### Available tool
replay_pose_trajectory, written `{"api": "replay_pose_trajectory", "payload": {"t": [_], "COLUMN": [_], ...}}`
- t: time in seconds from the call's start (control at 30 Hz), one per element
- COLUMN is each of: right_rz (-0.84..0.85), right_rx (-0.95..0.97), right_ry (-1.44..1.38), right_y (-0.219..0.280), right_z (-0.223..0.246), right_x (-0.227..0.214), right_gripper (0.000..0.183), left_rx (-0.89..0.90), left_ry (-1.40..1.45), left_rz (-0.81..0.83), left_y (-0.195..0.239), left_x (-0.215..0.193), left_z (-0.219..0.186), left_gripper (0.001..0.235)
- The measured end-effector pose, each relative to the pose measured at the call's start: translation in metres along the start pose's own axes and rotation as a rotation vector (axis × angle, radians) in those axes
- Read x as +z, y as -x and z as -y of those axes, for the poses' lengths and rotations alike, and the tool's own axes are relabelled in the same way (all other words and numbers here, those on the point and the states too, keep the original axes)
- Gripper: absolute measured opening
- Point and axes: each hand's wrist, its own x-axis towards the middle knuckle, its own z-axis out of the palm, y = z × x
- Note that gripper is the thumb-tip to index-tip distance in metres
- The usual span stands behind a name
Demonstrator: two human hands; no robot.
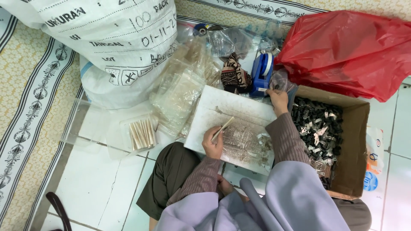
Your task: Sorting small metal components from a box and placing them into individual plastic bags.
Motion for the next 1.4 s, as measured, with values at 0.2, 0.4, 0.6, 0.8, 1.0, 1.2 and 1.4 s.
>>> {"api": "replay_pose_trajectory", "payload": {"t": [0.2,0.4,0.6,0.8,1.0,1.2,1.4], "right_rz": [0.066,0.086,0.040,-0.036,-0.113,-0.328,-0.138], "right_rx": [-0.010,-0.025,-0.055,-0.055,-0.076,-0.528,-0.616], "right_ry": [0.127,0.386,0.533,0.580,0.613,0.130,-0.415], "right_y": [-0.002,0.024,0.014,0.008,0.006,0.052,0.093], "right_z": [-0.001,0.019,0.006,0.005,0.000,0.010,0.002], "right_x": [0.002,-0.003,0.009,0.017,0.017,0.010,-0.009], "right_gripper": [0.034,0.036,0.033,0.027,0.021,0.012,0.008], "left_rx": [-0.010,-0.016,-0.017,-0.048,-0.037,-0.100,-0.195], "left_ry": [-0.023,-0.022,-0.023,-0.001,-0.003,0.010,0.041], "left_rz": [0.013,0.015,0.026,0.036,0.047,0.059,0.068], "left_y": [0.001,0.000,-0.001,-0.001,-0.001,0.005,0.013], "left_x": [0.000,0.000,0.000,0.000,0.000,-0.001,-0.003], "left_z": [0.001,-0.001,0.000,-0.002,-0.001,0.008,0.010], "left_gripper": [0.009,0.010,0.010,0.010,0.010,0.010,0.013]}}
